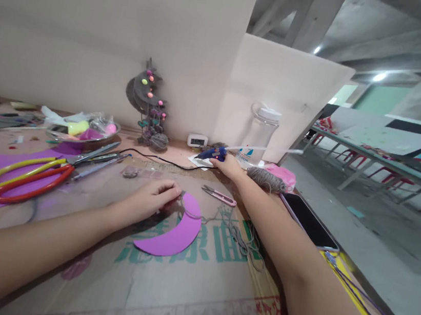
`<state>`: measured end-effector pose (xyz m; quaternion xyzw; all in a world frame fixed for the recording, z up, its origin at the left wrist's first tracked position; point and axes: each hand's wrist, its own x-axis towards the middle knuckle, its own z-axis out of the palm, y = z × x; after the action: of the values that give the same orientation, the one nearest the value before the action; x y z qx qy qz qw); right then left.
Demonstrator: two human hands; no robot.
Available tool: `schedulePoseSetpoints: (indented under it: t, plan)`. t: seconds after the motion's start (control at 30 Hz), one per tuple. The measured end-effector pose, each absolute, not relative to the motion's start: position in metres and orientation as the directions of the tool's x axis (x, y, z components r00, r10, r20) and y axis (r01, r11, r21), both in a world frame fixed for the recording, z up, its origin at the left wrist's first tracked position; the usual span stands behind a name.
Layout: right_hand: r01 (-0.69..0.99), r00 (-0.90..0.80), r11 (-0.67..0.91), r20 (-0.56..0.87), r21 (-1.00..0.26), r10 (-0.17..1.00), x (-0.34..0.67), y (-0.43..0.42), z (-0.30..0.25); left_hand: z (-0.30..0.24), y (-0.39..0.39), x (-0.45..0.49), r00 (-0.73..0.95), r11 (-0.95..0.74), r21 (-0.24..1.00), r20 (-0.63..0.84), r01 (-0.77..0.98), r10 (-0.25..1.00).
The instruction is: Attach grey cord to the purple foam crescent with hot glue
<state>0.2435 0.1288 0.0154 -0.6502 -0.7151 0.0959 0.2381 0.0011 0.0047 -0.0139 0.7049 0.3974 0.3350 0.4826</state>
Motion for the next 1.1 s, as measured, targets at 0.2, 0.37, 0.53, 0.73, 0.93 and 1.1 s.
schedulePoseSetpoints:
  t: [0.2,0.37,0.53,0.73,0.93,1.1]
  plan:
    - [0.904,-0.108,0.187,0.218,-0.384,0.97,0.256,0.12,0.022,-0.015,0.004,0.001,0.476,-0.224,0.947,0.092,0.229,0.875]
    - [0.931,-0.128,0.218,0.298,-0.291,0.946,0.26,0.087,0.029,-0.015,0.005,0.001,0.469,-0.222,0.948,0.092,0.229,0.878]
    - [0.887,-0.212,0.368,0.463,-0.278,0.861,0.24,0.02,0.036,-0.012,0.003,0.002,0.465,-0.224,0.947,0.096,0.229,0.88]
    - [0.66,-0.351,0.218,-0.038,-0.719,0.935,0.217,-0.038,0.035,-0.01,0.003,0.001,0.439,-0.239,0.936,0.107,0.258,0.892]
    - [0.756,-0.411,0.305,-0.058,-0.579,0.91,0.219,-0.04,0.046,-0.011,0.002,0.002,0.415,-0.253,0.92,0.113,0.3,0.903]
    - [0.727,-0.565,0.615,0.245,-0.304,0.788,0.204,-0.047,0.036,-0.004,-0.001,0.002,0.453,-0.348,0.872,0.172,0.343,0.875]
